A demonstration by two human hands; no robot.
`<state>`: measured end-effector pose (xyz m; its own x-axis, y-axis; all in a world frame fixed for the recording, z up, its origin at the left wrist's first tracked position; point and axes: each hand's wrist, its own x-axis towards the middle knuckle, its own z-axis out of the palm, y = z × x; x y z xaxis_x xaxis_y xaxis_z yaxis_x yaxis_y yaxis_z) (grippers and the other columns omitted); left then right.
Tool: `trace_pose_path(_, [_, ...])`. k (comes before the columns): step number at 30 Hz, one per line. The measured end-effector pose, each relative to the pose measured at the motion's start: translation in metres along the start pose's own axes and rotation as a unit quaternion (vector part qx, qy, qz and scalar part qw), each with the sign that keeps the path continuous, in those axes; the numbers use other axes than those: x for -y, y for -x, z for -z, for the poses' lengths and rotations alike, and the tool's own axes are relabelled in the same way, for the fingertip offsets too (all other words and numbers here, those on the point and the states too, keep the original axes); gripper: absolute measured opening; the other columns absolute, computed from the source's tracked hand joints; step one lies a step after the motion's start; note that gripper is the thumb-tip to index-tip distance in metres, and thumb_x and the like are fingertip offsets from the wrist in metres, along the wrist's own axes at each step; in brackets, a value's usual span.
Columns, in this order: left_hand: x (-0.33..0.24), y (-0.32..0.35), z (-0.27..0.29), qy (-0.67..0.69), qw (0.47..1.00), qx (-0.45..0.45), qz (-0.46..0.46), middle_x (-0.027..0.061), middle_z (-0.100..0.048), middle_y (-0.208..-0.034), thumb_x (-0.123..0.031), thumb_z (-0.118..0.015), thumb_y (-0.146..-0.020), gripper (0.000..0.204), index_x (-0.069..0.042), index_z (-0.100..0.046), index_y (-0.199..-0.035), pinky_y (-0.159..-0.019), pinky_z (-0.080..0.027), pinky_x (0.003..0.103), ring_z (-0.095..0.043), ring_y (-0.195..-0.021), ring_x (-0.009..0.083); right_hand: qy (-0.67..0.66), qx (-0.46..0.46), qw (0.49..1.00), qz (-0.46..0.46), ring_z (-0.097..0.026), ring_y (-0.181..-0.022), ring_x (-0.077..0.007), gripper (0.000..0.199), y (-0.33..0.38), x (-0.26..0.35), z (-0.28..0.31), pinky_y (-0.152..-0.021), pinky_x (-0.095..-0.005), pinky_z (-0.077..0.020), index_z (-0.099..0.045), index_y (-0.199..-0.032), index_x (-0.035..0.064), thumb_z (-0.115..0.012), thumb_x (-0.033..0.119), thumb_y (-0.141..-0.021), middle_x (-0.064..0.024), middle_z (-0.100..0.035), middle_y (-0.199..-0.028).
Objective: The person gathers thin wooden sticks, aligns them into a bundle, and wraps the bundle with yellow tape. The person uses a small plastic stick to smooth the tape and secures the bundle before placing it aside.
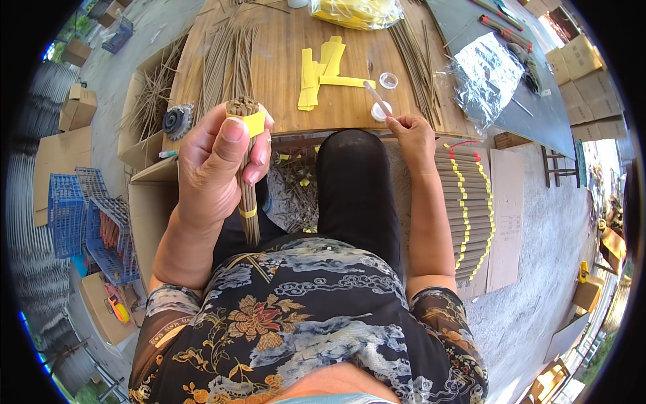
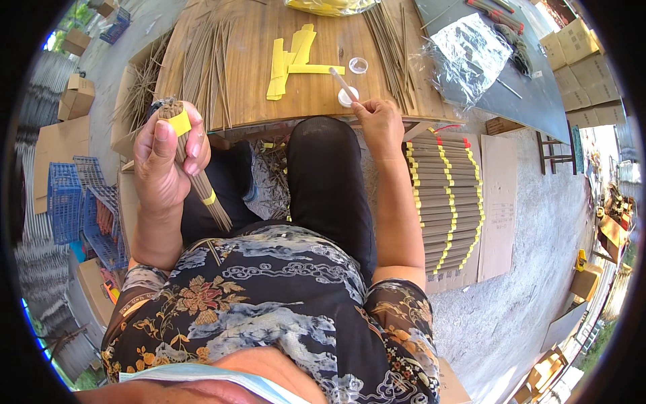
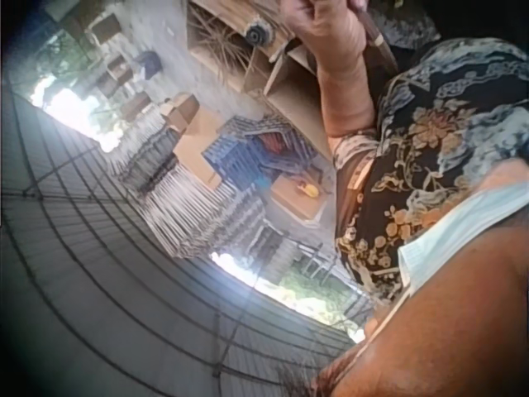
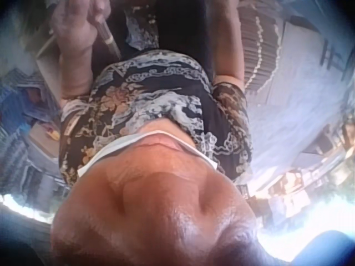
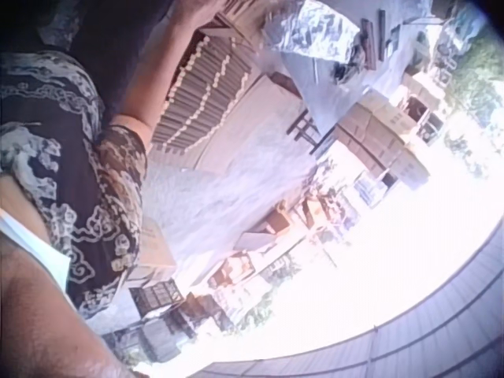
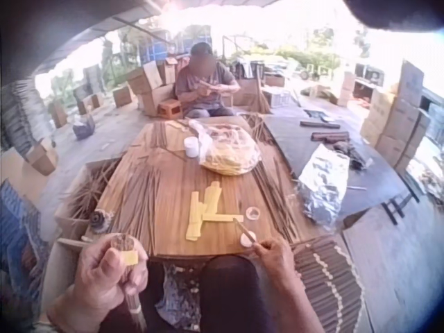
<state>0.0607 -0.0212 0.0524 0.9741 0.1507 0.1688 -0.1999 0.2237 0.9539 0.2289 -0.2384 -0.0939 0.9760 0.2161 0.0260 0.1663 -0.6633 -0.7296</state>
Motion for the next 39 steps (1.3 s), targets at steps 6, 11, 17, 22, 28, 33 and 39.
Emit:
trace_pose_path(6, [0.007, -0.007, 0.007, -0.030, 0.999, -0.032, -0.031, 0.0035, -0.046, -0.063, -0.035, -0.046, -0.089, 0.040, 0.004, -0.048, -0.100, -0.041, -0.030, 0.019, -0.038, -0.046, 0.0065, -0.242, -0.051, 0.969, -0.027, -0.047, -0.055, -0.0085, 0.015, 0.015, 0.023, 0.029, -0.052, -0.0250, -0.0395, -0.063, -0.084, -0.0006, -0.061, 0.014, -0.081, -0.0019, -0.052, -0.060])
trace_pose_path(11, [0.015, -0.012, 0.002, -0.010, 0.999, -0.048, -0.019, 0.0040, -0.046, -0.063, -0.034, -0.047, -0.089, 0.041, 0.004, -0.047, -0.103, -0.041, -0.031, 0.019, -0.039, -0.046, 0.0071, 0.018, -0.127, 0.981, 0.145, -0.057, -0.063, -0.0233, 0.012, 0.028, 0.031, 0.051, -0.058, -0.0316, -0.0433, -0.063, -0.086, 0.0016, -0.061, 0.011, -0.078, -0.0092, -0.058, -0.072])
trace_pose_path(17, [0.021, -0.014, 0.009, 0.040, 0.999, 0.000, -0.018, 0.0048, -0.050, -0.067, -0.030, -0.051, -0.088, 0.035, 0.003, -0.050, -0.100, -0.045, -0.034, 0.019, -0.041, -0.052, 0.0065, 0.098, -0.076, 0.979, 0.159, -0.057, -0.073, -0.0283, 0.011, 0.021, 0.026, 0.033, -0.064, -0.0351, -0.0443, -0.063, -0.085, 0.0032, -0.058, 0.007, -0.077, -0.0112, -0.057, -0.077])
trace_pose_path(22, [0.023, -0.013, 0.012, 0.040, 0.999, -0.001, -0.014, 0.0048, -0.051, -0.068, -0.030, -0.050, -0.088, 0.034, 0.002, -0.050, -0.100, -0.046, -0.034, 0.018, -0.041, -0.052, 0.0063, 0.076, -0.079, 0.976, 0.186, -0.056, -0.074, -0.0284, 0.009, 0.013, 0.022, 0.020, -0.064, -0.0362, -0.0445, -0.062, -0.082, 0.0026, -0.057, 0.007, -0.077, -0.0108, -0.057, -0.077])
trace_pose_path(28, [0.023, -0.014, 0.015, 0.025, 0.999, -0.004, -0.029, 0.0048, -0.051, -0.069, -0.030, -0.051, -0.088, 0.034, 0.002, -0.050, -0.100, -0.047, -0.034, 0.018, -0.041, -0.053, 0.0065, 0.121, -0.100, 0.976, 0.148, -0.057, -0.071, -0.0277, 0.009, 0.013, 0.038, 0.030, -0.062, -0.0356, -0.0451, -0.062, -0.076, 0.0048, -0.059, 0.013, -0.075, -0.0090, -0.059, -0.075])
trace_pose_path(33, [0.023, -0.016, 0.016, -0.016, 0.999, -0.028, -0.037, 0.0065, -0.049, -0.068, -0.033, -0.047, -0.089, 0.038, 0.003, -0.048, -0.101, -0.044, -0.033, 0.020, -0.040, -0.048, 0.0083, 0.151, -0.089, 0.979, 0.100, -0.058, -0.068, -0.0274, 0.009, 0.012, 0.041, 0.035, -0.061, -0.0351, -0.0454, -0.061, -0.073, 0.0065, -0.058, 0.015, -0.074, -0.0077, -0.060, -0.074])
trace_pose_path(39, [0.021, -0.016, 0.021, -0.037, 0.995, -0.019, -0.089, 0.0109, -0.048, -0.086, -0.033, -0.045, -0.090, 0.038, 0.004, -0.048, -0.100, -0.044, -0.034, 0.020, -0.042, -0.050, 0.0087, 0.138, -0.075, 0.981, 0.117, -0.059, -0.069, -0.0270, 0.008, 0.014, 0.042, 0.041, -0.063, -0.0334, -0.0461, -0.062, -0.076, 0.0040, -0.057, 0.011, -0.074, -0.0079, -0.061, -0.079])
